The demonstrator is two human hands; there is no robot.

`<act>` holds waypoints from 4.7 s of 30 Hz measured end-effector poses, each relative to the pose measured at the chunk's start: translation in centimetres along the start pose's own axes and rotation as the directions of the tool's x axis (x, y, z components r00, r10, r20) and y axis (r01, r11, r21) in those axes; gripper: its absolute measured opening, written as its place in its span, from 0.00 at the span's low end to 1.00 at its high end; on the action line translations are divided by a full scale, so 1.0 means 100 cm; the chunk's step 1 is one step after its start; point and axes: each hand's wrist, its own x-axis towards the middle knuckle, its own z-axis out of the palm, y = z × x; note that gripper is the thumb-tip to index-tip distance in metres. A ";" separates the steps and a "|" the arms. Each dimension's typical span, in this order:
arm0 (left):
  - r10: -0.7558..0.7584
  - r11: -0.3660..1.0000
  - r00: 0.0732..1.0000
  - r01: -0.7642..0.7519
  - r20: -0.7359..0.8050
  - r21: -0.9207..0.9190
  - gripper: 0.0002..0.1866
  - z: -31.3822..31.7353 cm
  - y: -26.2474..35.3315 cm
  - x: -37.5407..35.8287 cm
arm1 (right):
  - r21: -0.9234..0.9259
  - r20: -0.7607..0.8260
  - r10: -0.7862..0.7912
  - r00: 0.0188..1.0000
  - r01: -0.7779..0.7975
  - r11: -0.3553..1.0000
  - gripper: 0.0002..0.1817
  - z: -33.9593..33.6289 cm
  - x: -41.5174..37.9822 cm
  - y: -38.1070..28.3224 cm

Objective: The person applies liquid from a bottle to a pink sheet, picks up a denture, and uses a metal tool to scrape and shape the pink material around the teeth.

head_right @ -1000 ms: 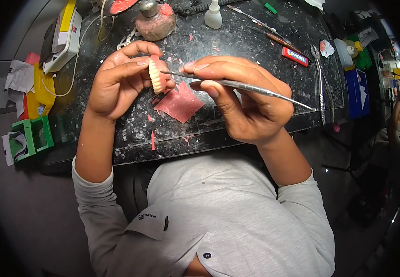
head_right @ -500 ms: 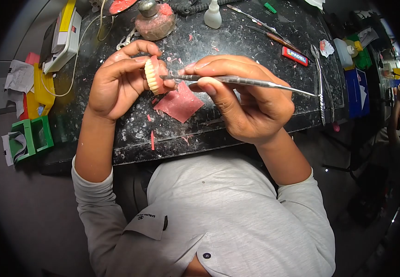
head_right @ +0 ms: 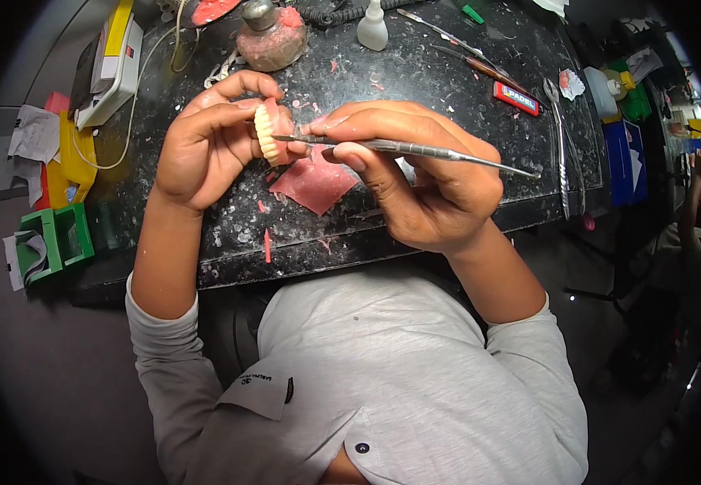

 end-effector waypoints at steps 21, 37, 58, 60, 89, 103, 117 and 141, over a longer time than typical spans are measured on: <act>-0.027 0.999 1.000 0.027 0.001 0.043 0.16 0.001 0.005 -0.001 | 0.066 -0.098 0.173 0.980 -0.167 0.984 0.07 -0.015 -0.001 0.003; 0.011 0.995 0.999 -0.006 -0.050 0.101 0.19 0.001 0.001 0.000 | -0.288 0.243 0.203 0.949 -0.129 0.949 0.01 -0.010 0.002 0.002; 0.073 0.996 0.993 -0.076 0.094 0.036 0.18 0.000 -0.003 -0.002 | 0.142 0.020 -0.136 0.991 0.131 0.981 0.12 -0.009 0.004 0.011; 0.069 0.997 0.994 -0.073 0.086 0.037 0.18 0.000 -0.003 -0.002 | 0.133 0.029 -0.137 0.990 0.132 0.982 0.12 -0.009 0.004 0.011; 0.079 0.996 0.996 -0.080 0.038 0.033 0.16 0.004 -0.003 -0.001 | 0.046 -0.004 -0.051 0.999 0.052 0.998 0.09 -0.007 0.002 0.009; 0.090 0.995 0.995 -0.092 0.032 0.040 0.16 0.003 -0.005 -0.001 | 0.066 -0.029 -0.039 0.999 0.041 0.997 0.08 -0.005 0.001 0.009; 0.083 0.994 0.996 -0.083 0.014 0.072 0.17 0.003 -0.001 -0.001 | 0.089 -0.111 0.115 0.987 -0.106 0.990 0.06 -0.003 0.000 0.000; 0.109 0.984 0.990 -0.120 0.085 0.131 0.20 0.000 -0.002 0.000 | 0.176 -0.118 0.213 0.970 -0.191 0.966 0.07 -0.014 0.002 0.004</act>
